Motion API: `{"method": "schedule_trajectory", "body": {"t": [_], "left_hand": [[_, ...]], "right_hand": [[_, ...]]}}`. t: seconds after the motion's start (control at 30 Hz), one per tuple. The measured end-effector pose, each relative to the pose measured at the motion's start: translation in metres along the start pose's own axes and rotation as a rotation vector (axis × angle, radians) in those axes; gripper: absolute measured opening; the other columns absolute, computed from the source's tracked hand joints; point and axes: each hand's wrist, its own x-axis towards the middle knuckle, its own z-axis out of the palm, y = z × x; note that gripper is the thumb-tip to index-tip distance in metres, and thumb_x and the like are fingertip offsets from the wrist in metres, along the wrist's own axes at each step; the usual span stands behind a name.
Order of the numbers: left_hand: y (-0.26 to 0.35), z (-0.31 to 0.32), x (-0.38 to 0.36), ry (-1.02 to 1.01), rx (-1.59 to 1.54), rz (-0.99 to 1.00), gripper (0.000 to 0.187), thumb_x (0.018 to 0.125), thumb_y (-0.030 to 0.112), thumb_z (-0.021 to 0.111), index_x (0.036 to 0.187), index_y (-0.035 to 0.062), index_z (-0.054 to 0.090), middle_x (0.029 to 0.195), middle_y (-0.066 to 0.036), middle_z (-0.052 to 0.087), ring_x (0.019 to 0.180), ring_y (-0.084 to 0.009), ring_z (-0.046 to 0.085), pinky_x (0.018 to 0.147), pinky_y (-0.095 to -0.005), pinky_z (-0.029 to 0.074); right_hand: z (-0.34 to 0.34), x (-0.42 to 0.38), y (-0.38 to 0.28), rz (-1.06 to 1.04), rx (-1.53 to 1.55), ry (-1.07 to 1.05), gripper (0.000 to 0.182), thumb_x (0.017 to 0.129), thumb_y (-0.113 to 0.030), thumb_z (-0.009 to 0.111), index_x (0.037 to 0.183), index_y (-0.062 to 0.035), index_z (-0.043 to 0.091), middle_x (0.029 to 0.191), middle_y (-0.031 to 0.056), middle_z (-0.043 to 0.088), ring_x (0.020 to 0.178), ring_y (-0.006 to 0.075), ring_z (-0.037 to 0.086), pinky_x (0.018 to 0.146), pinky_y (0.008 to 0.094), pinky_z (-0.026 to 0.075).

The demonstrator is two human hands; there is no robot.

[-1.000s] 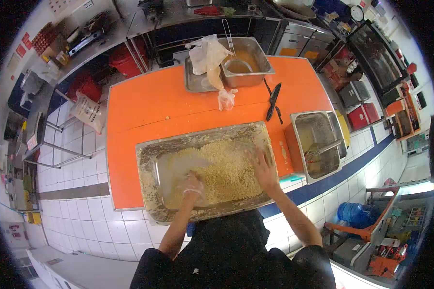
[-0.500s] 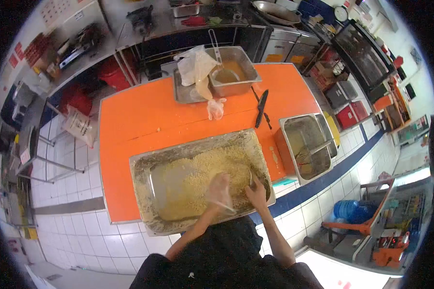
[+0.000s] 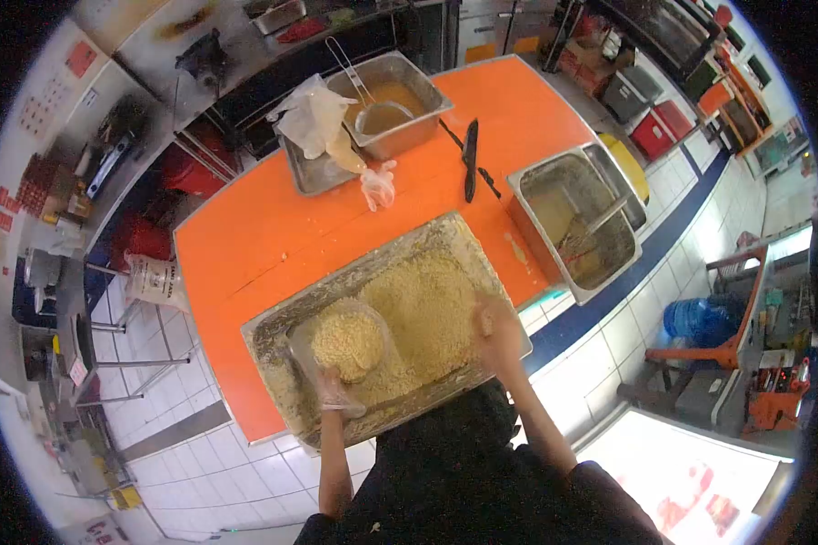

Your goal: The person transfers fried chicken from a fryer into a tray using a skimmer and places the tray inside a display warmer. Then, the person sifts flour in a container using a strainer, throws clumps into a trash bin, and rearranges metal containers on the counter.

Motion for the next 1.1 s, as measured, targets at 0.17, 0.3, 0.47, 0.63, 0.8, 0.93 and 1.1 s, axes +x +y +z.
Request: {"method": "schedule_trajectory", "body": {"t": [0.17, 0.3, 0.47, 0.63, 0.8, 0.93, 1.1], "left_hand": [[0.015, 0.000, 0.008, -0.006, 0.100, 0.051, 0.045, 0.093, 0.032, 0.048, 0.130, 0.0061, 0.045, 0.122, -0.012, 0.053, 0.110, -0.0239, 0.052, 0.095, -0.0367, 0.043], [0.029, 0.016, 0.005, -0.008, -0.245, -0.145, 0.044, 0.097, 0.038, 0.042, 0.125, 0.0055, 0.052, 0.121, -0.011, 0.055, 0.111, -0.0230, 0.051, 0.096, -0.0354, 0.042], [0.074, 0.012, 0.009, -0.091, -0.103, -0.346, 0.045, 0.096, 0.038, 0.042, 0.128, 0.0067, 0.050, 0.121, -0.009, 0.056, 0.106, -0.0225, 0.053, 0.092, -0.0357, 0.043], [-0.051, -0.001, 0.016, -0.001, 0.430, 0.104, 0.041, 0.095, 0.029, 0.046, 0.131, 0.0116, 0.048, 0.114, -0.005, 0.059, 0.089, -0.0208, 0.060, 0.072, -0.0335, 0.050], [-0.003, 0.008, 0.015, -0.060, 0.757, 0.399, 0.049, 0.089, 0.020, 0.054, 0.136, 0.0143, 0.042, 0.115, -0.005, 0.060, 0.089, -0.0220, 0.061, 0.070, -0.0347, 0.052], [0.050, 0.031, 0.011, 0.070, 0.101, 0.114, 0.057, 0.084, 0.018, 0.060, 0.136, 0.0137, 0.039, 0.109, -0.003, 0.061, 0.085, -0.0202, 0.061, 0.065, -0.0320, 0.051], [0.041, 0.017, 0.012, 0.067, 0.202, -0.077, 0.054, 0.084, 0.020, 0.059, 0.134, 0.0130, 0.041, 0.110, -0.006, 0.060, 0.088, -0.0216, 0.060, 0.069, -0.0331, 0.050]], "right_hand": [[-0.029, 0.011, 0.031, 0.102, -0.312, 0.135, 0.025, 0.088, -0.011, 0.055, 0.111, -0.0034, 0.054, 0.108, 0.0185, 0.056, 0.102, 0.0397, 0.052, 0.086, 0.0457, 0.042], [-0.016, 0.006, 0.046, 0.142, -0.186, 0.121, 0.031, 0.088, -0.011, 0.051, 0.117, -0.0015, 0.048, 0.106, 0.0218, 0.052, 0.100, 0.0406, 0.048, 0.085, 0.0477, 0.038], [-0.015, 0.002, 0.052, 0.217, -0.160, 0.097, 0.030, 0.091, -0.016, 0.049, 0.118, -0.0019, 0.048, 0.107, 0.0231, 0.052, 0.100, 0.0414, 0.049, 0.086, 0.0476, 0.039], [-0.016, 0.003, 0.051, 0.185, -0.200, 0.026, 0.031, 0.092, -0.017, 0.048, 0.120, -0.0027, 0.048, 0.110, 0.0227, 0.053, 0.100, 0.0408, 0.051, 0.085, 0.0476, 0.041], [-0.011, 0.001, 0.060, 0.075, -0.147, 0.083, 0.025, 0.092, -0.015, 0.048, 0.113, -0.0018, 0.050, 0.103, 0.0209, 0.056, 0.095, 0.0388, 0.055, 0.080, 0.0456, 0.044], [-0.013, 0.000, 0.058, 0.113, -0.201, 0.049, 0.021, 0.092, -0.014, 0.047, 0.108, -0.0012, 0.052, 0.097, 0.0202, 0.057, 0.093, 0.0369, 0.057, 0.076, 0.0443, 0.045], [-0.009, -0.029, 0.098, 0.047, -0.275, -0.102, 0.035, 0.092, -0.017, 0.046, 0.122, 0.0017, 0.050, 0.125, 0.0240, 0.050, 0.119, 0.0394, 0.045, 0.104, 0.0444, 0.033]]}}
